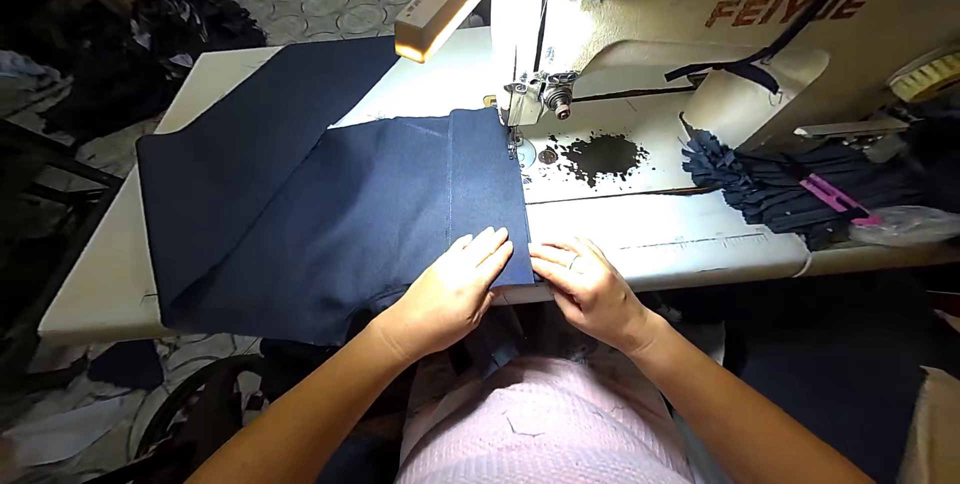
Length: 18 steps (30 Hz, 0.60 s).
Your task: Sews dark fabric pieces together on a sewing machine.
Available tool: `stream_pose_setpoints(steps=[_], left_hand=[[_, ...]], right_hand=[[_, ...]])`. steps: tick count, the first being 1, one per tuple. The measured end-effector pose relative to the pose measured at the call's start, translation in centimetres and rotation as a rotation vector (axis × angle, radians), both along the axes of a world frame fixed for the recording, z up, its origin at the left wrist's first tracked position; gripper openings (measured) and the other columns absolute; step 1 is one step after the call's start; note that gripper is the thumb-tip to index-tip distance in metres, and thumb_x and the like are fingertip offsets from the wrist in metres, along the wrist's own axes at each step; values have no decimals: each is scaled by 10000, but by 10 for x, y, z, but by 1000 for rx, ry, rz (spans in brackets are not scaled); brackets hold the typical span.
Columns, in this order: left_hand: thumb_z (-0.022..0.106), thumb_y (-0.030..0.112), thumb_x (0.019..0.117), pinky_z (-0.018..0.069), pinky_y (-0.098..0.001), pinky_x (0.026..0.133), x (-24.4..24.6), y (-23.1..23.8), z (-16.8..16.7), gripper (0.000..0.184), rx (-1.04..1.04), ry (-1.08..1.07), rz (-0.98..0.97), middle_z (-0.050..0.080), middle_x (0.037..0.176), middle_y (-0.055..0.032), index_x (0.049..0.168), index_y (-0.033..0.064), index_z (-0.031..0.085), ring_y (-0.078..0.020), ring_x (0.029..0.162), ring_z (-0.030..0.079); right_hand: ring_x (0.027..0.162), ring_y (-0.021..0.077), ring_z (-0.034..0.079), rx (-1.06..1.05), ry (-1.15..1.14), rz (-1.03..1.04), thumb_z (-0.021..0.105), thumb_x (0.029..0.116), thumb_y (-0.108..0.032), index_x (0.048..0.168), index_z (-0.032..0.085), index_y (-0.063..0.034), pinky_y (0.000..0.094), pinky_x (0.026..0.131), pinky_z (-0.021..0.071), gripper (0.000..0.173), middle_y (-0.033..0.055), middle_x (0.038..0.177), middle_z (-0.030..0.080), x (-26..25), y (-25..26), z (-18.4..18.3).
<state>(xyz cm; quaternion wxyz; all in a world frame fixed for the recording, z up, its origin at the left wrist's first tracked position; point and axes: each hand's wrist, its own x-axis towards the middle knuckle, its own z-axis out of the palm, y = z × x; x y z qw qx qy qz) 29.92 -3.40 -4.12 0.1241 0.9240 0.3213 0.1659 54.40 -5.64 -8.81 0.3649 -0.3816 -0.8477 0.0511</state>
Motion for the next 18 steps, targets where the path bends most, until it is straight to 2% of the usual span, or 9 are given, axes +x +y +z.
stream_pose_setpoints(steps=[3,6,8,10,12,14,17,18], left_hand=[[448,268,1071,413,-518,1150,6,-1,0,456,33,32,6,571,1467,-214,1363,-40,615,-333,1399,530],[456,253,1064,428,-516,1132,11,-2,3,453,40,74,1,573,1457,-230,1360,-53,611,-353,1389,536],[452,267,1068,430,-524,1131,12,-1,4,457,32,90,-4,582,1446,-229,1354,-49,617,-355,1384,541],[398,325,1087,405,-541,1146,12,2,9,504,-5,133,-15,574,1461,-213,1370,-34,611,-343,1399,526],[310,413,1103,336,-571,1180,9,5,18,594,-97,185,-34,536,1510,-191,1418,-12,580,-328,1447,471],[268,485,1094,310,-597,1184,5,10,25,656,-154,163,-67,556,1497,-170,1401,11,604,-315,1445,474],[286,434,1088,344,-579,1163,-1,28,25,589,-152,5,-114,651,1388,-110,1302,60,686,-263,1367,556],[307,411,1083,340,-592,1161,-5,37,21,549,-122,-45,-112,637,1413,-91,1311,89,690,-260,1382,541]], right_hand=[[1205,273,653,-8,-6,3,549,924,-58,1096,795,-87,434,1037,492,302,91,1219,740,0,2,1],[1310,327,568,-50,-30,7,558,918,-64,1056,798,-100,492,1090,450,279,102,1303,692,1,4,6],[1362,336,522,-64,-62,19,551,921,-75,1024,796,-105,521,1114,405,267,78,1351,675,4,6,10],[1322,338,562,-82,-99,51,544,924,-74,1028,790,-98,541,1082,430,267,63,1306,703,7,9,14],[1291,329,590,-102,-124,84,546,923,-67,1050,784,-86,541,1062,452,270,64,1290,712,9,10,18],[1277,303,600,-117,-138,104,543,930,-73,1072,781,-87,519,1054,457,277,64,1294,707,11,12,19],[1250,288,622,-98,-137,115,550,940,-90,1086,779,-85,501,1034,475,272,63,1285,715,13,14,20],[1236,291,630,-86,-133,109,557,938,-100,1108,771,-77,501,1024,482,275,69,1271,721,13,14,19]])
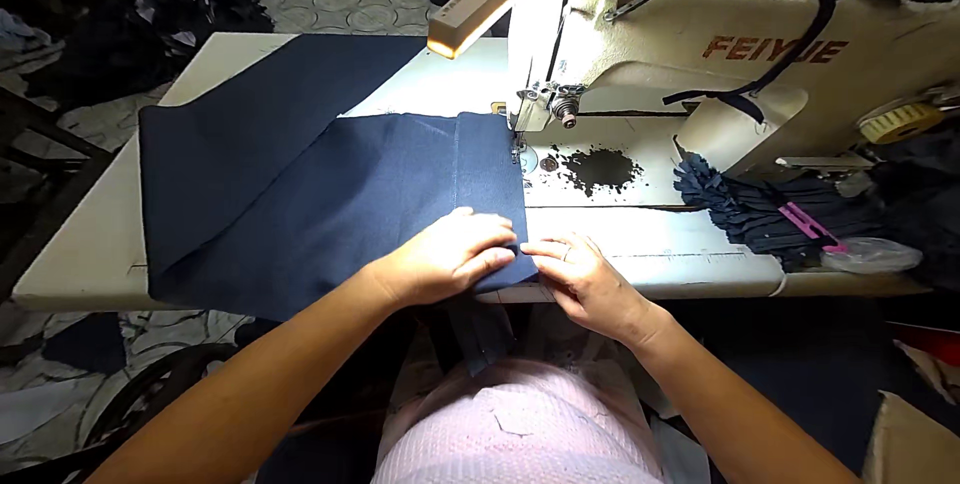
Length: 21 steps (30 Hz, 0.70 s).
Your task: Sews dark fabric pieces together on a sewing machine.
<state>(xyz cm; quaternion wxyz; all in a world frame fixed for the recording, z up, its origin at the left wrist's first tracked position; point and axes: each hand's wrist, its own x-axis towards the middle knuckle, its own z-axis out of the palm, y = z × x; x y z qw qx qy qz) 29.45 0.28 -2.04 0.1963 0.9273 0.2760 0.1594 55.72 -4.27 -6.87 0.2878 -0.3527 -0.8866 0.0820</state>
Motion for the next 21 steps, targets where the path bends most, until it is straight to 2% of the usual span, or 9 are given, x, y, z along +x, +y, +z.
stream_pose_setpoints(steps=[3,5,8,11,16,21], left_hand=[[372,499,1055,147,-770,1153,-12,27,-16,511,55,40,50,464,1601,6,1439,271,620,-322,1538,313],[397,548,1032,79,-829,1118,-16,33,-27,519,86,89,51,448,1611,33,1454,327,602,-354,1557,254],[389,557,1033,64,-838,1109,-18,36,-33,509,104,108,33,472,1593,55,1451,357,601,-351,1557,256],[394,561,1029,67,-842,1104,-19,41,-33,502,96,103,21,490,1579,57,1437,366,613,-350,1552,272],[384,560,1034,51,-834,1111,-18,68,-32,510,78,161,22,438,1616,59,1477,380,564,-340,1565,236],[385,562,1029,59,-829,1113,-17,90,-31,523,93,174,23,434,1619,49,1483,369,559,-347,1565,232]], right_hand=[[1179,277,641,-14,3,-24,561,970,-150,1264,681,-64,493,995,501,328,82,1217,713,0,0,1],[1201,265,636,-28,-8,-18,539,993,-156,1311,665,-83,485,1006,495,350,65,1253,710,2,0,2],[1272,274,620,-35,-17,10,504,1002,-133,1260,744,-135,485,1033,482,352,35,1317,709,4,1,1],[1257,252,627,-53,-22,22,509,991,-114,1230,762,-152,459,1026,482,350,18,1306,716,5,7,3],[1237,238,643,-60,-18,17,530,995,-122,1216,769,-142,468,1028,488,326,28,1300,718,3,34,5],[1276,244,629,-9,-46,12,516,985,-122,1179,782,-115,476,1104,445,329,59,1284,723,2,53,8]])
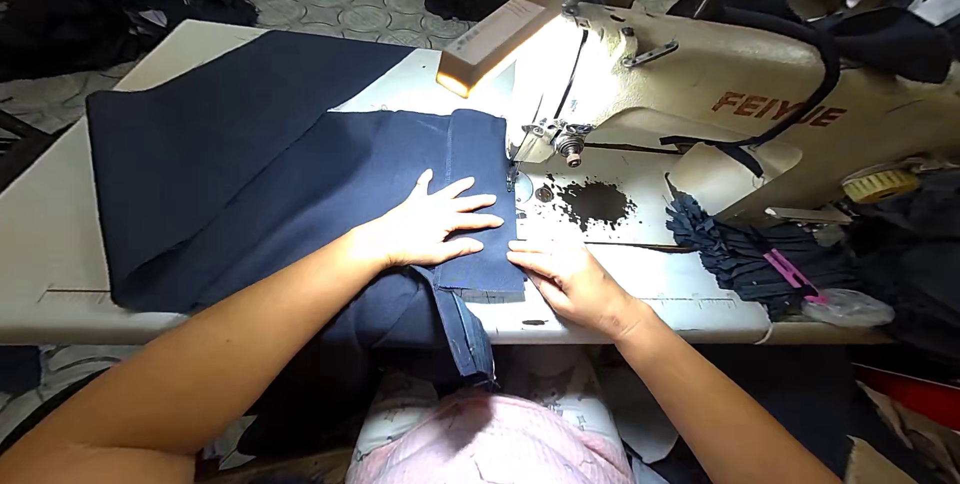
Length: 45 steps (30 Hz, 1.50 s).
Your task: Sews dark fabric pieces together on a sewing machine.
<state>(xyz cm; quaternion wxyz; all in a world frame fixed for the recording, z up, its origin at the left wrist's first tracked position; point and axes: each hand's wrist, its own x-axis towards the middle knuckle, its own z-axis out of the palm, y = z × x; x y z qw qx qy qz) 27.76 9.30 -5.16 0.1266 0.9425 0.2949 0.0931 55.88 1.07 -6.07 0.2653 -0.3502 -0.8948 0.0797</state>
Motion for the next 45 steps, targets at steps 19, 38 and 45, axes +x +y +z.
stream_pose_setpoints(steps=[19,38,45], left_hand=[[443,409,1069,211,-723,1171,-10,16,32,438,-46,-57,85,439,1615,-51,1419,237,642,-332,1513,361],[683,209,997,576,-314,567,-121,-192,-22,223,-1074,140,973,656,661,-54,1076,1,664,-135,524,632],[704,-72,864,486,-745,727,-214,-79,127,174,-7,185,1141,651,872,-345,1036,-85,678,-531,827,649]], right_hand=[[1158,292,668,24,40,-101,517,919,-59,1160,781,-80,499,1009,490,358,87,1217,742,-12,47,1],[1094,313,686,54,60,-97,511,903,-18,1129,785,-58,506,986,512,358,115,1168,750,-12,49,-2],[1121,323,679,41,63,-94,525,906,4,1124,785,-55,503,1010,499,345,123,1169,750,-13,50,0]])
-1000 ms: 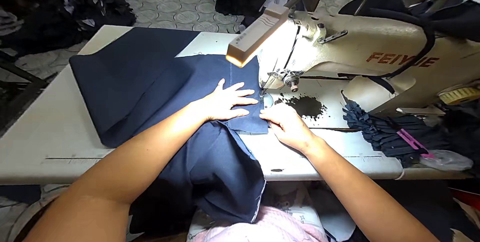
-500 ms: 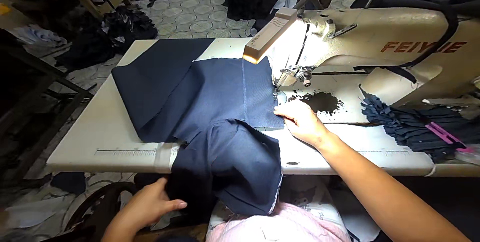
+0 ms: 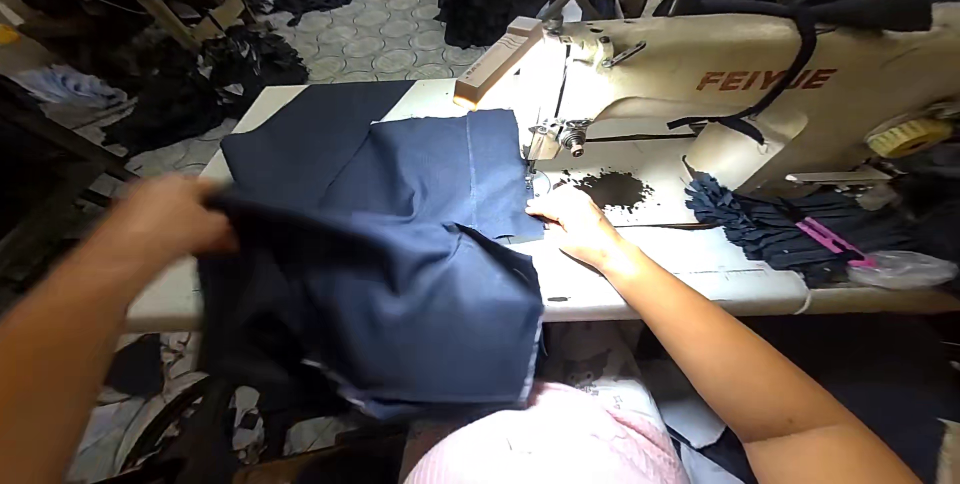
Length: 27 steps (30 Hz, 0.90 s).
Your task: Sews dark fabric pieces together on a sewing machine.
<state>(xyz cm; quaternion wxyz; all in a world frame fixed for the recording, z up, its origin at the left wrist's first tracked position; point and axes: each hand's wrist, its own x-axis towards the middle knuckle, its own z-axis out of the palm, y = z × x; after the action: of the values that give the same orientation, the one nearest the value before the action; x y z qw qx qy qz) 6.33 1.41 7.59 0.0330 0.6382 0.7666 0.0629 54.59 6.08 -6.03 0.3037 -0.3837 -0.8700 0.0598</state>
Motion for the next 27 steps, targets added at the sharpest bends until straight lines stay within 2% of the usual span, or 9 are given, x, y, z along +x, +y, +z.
stream_pose_setpoints(steps=[3,5,7,10,14,17,19,23,27], left_hand=[[657,-84,862,365,-842,933,7,56,43,498,458,93,-205,519,1265,-479,1338,-87,512,-714,1176,487],[612,-30,918,167,-804,1136,52,67,62,784,433,51,-213,103,1613,-430,1607,35,242,-683,1455,126],[534,35,994,116,-763,1178,119,46,59,755,371,17,-260,11,1640,-405,1635,2,138,-631,1502,37],[510,187,972,317,-594,1189,204,13,-7,489,385,-82,-717,469,1524,-277,1393,-56,569,-431,1457,404],[714,347,918,426,-552,1107,251,23,-88,700,99,-60,-892,560,1461,-210,1482,-8,498,-372,1335,556],[650,164,905,544,-514,916,242,48,-114,267,289,-206,-995,722,1054,-183,1097,-6,726,-348,1044,692],[561,142,931,532,-466,880,238,53,-114,210,325,-350,-991,715,990,-152,923,5,719,-290,1003,685],[508,151,926,502,-458,1038,236,51,-109,294,234,-417,-1020,692,1274,-181,989,-53,710,-274,1209,661],[578,61,858,542,-505,842,240,54,-99,283,151,-351,-1019,688,1007,-186,1110,-36,663,-319,956,682]], right_hand=[[1142,330,675,-5,-17,-2,521,913,8,1143,777,-52,523,1019,497,349,125,1189,745,0,0,-1],[1139,333,677,-8,-29,-1,525,909,4,1149,774,-46,513,1012,500,349,132,1185,745,-1,-2,1],[1148,336,670,-25,-34,-11,524,920,-2,1164,773,-57,518,1016,497,353,132,1191,743,-1,-2,2],[1163,336,663,-29,-29,-11,517,913,-1,1172,771,-64,534,1023,490,369,125,1207,738,-2,-1,0],[1176,340,660,-36,-27,-2,540,925,-22,1182,766,-57,554,1033,481,345,125,1216,735,-1,-1,0],[1190,336,653,-64,-24,-9,524,931,-35,1190,758,-50,535,1050,468,350,132,1227,729,0,-2,1],[1145,345,659,-74,49,-62,540,958,-24,1163,744,-23,515,1040,491,290,165,1147,724,1,-3,3],[1096,322,678,17,178,-101,558,928,12,1102,763,-11,454,1028,502,271,166,1088,740,8,-8,0],[1162,367,636,-36,-48,-64,557,920,-59,1206,766,-107,576,1007,476,357,171,1186,698,9,-21,6]])
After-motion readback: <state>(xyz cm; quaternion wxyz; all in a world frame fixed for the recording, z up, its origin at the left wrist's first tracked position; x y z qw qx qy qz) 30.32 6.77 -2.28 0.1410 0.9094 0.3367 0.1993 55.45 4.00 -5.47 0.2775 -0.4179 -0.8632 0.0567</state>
